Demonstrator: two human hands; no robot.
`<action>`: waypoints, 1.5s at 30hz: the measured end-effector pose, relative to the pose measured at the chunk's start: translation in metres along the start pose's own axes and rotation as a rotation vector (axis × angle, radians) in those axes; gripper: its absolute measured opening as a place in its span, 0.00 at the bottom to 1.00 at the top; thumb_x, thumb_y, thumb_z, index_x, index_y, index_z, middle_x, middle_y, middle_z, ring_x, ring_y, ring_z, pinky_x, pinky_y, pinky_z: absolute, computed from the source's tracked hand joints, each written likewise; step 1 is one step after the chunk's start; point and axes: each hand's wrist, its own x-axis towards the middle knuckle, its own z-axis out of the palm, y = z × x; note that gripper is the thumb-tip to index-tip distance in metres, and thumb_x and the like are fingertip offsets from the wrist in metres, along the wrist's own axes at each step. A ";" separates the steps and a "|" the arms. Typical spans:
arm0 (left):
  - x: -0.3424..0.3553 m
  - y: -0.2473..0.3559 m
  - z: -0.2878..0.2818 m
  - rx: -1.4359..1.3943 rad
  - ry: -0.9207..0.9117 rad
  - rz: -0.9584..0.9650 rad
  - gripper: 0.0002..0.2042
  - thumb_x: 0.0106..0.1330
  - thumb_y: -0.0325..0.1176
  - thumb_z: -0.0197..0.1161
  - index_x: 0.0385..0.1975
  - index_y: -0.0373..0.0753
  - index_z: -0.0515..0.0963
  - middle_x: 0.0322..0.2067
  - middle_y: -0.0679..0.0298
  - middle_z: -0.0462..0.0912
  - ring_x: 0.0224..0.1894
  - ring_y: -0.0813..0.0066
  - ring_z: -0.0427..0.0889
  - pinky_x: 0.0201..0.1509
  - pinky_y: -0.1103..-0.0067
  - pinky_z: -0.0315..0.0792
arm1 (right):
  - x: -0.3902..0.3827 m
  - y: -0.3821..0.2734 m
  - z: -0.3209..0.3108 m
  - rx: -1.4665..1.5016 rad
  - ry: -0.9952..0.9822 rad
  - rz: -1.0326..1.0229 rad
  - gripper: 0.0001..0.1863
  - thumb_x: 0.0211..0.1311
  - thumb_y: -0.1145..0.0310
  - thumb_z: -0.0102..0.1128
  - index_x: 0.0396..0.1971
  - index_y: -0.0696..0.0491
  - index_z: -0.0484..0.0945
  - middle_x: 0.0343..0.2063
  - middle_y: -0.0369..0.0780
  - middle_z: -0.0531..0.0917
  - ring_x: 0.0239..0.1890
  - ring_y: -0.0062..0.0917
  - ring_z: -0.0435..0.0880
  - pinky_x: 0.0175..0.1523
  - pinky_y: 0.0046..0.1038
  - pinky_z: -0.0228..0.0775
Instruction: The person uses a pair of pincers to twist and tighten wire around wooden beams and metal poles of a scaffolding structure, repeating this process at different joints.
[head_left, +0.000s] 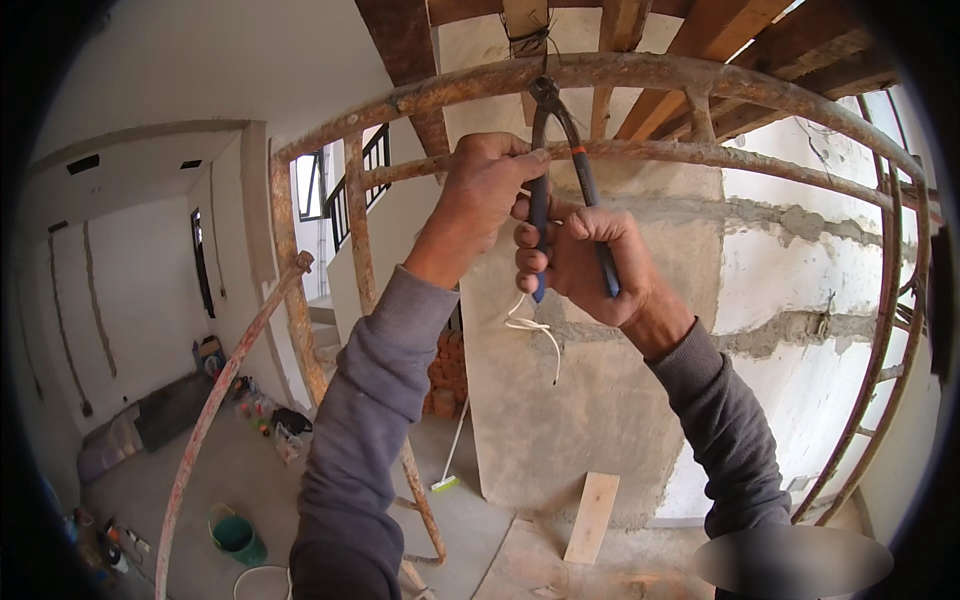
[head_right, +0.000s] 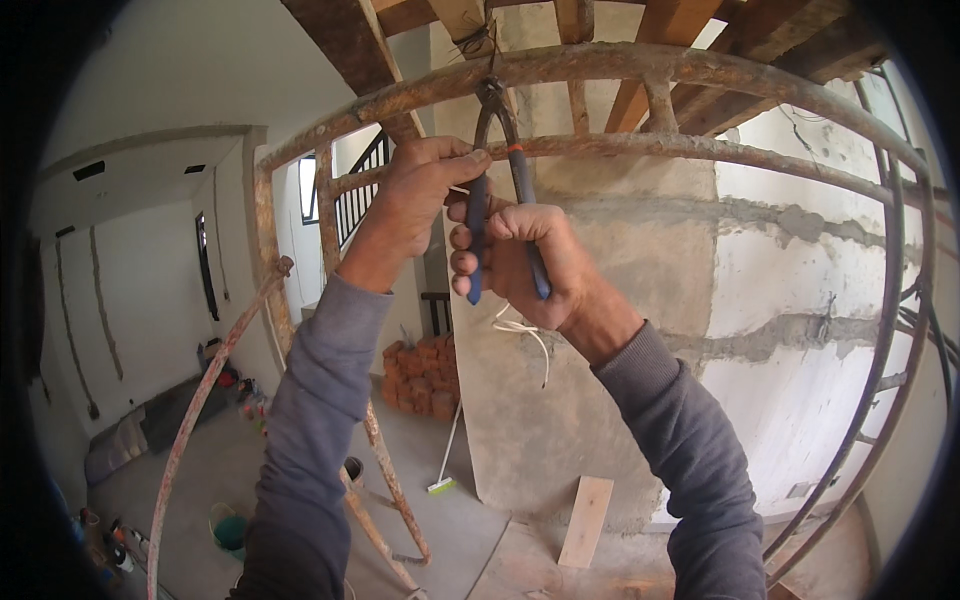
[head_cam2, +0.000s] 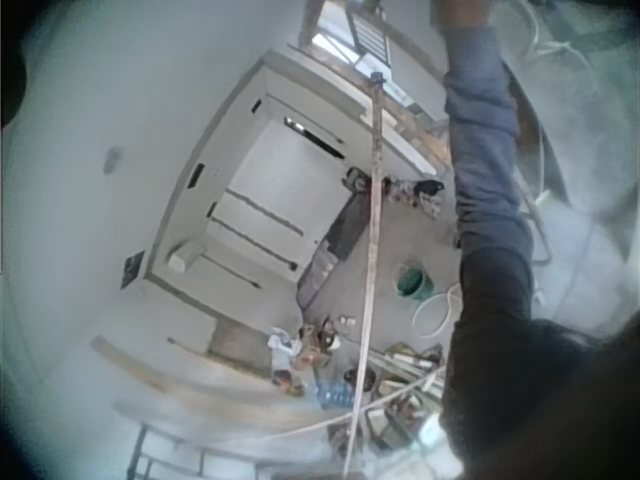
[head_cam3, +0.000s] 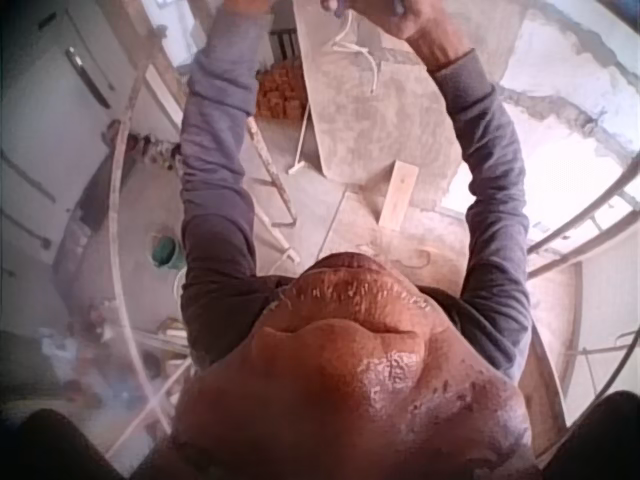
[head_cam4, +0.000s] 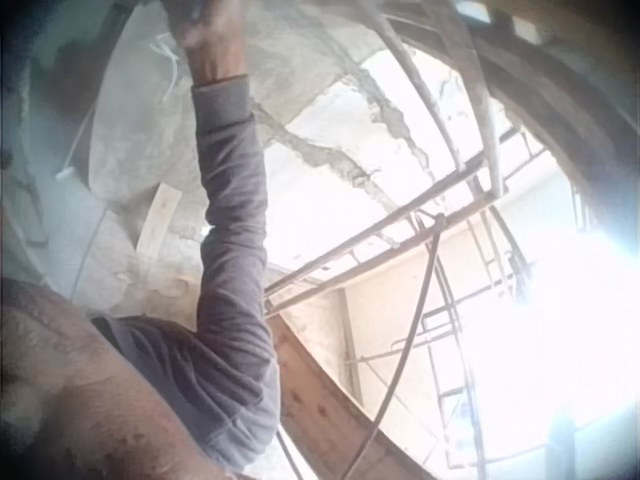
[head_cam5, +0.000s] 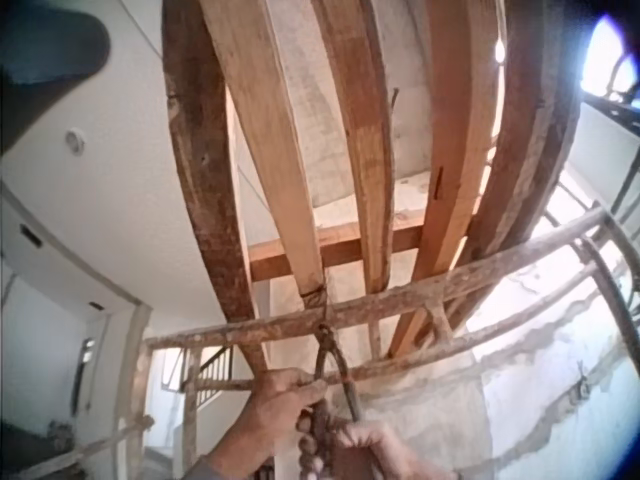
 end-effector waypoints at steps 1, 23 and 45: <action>0.000 -0.003 0.001 -0.037 -0.021 0.014 0.11 0.68 0.36 0.62 0.34 0.33 0.80 0.26 0.63 0.82 0.28 0.80 0.79 0.32 0.82 0.71 | -0.002 -0.003 0.001 -0.007 0.012 0.010 0.18 0.54 0.72 0.52 0.47 0.57 0.70 0.34 0.39 0.72 0.34 0.27 0.74 0.43 0.34 0.71; -0.014 0.019 0.061 -0.084 -0.060 -0.149 0.30 0.51 0.57 0.76 0.20 0.32 0.73 0.13 0.58 0.73 0.08 0.70 0.72 0.03 0.71 0.63 | -0.008 -0.003 0.001 -0.510 0.389 -0.078 0.07 0.56 0.71 0.53 0.26 0.61 0.75 0.22 0.42 0.77 0.23 0.28 0.82 0.28 0.26 0.69; 0.003 -0.009 0.065 -0.199 0.026 -0.034 0.12 0.53 0.36 0.69 0.18 0.35 0.76 0.15 0.62 0.76 0.10 0.72 0.72 0.10 0.73 0.63 | -0.002 0.001 0.019 -0.597 0.659 -0.185 0.05 0.48 0.75 0.54 0.21 0.61 0.71 0.16 0.39 0.72 0.14 0.24 0.71 0.18 0.28 0.62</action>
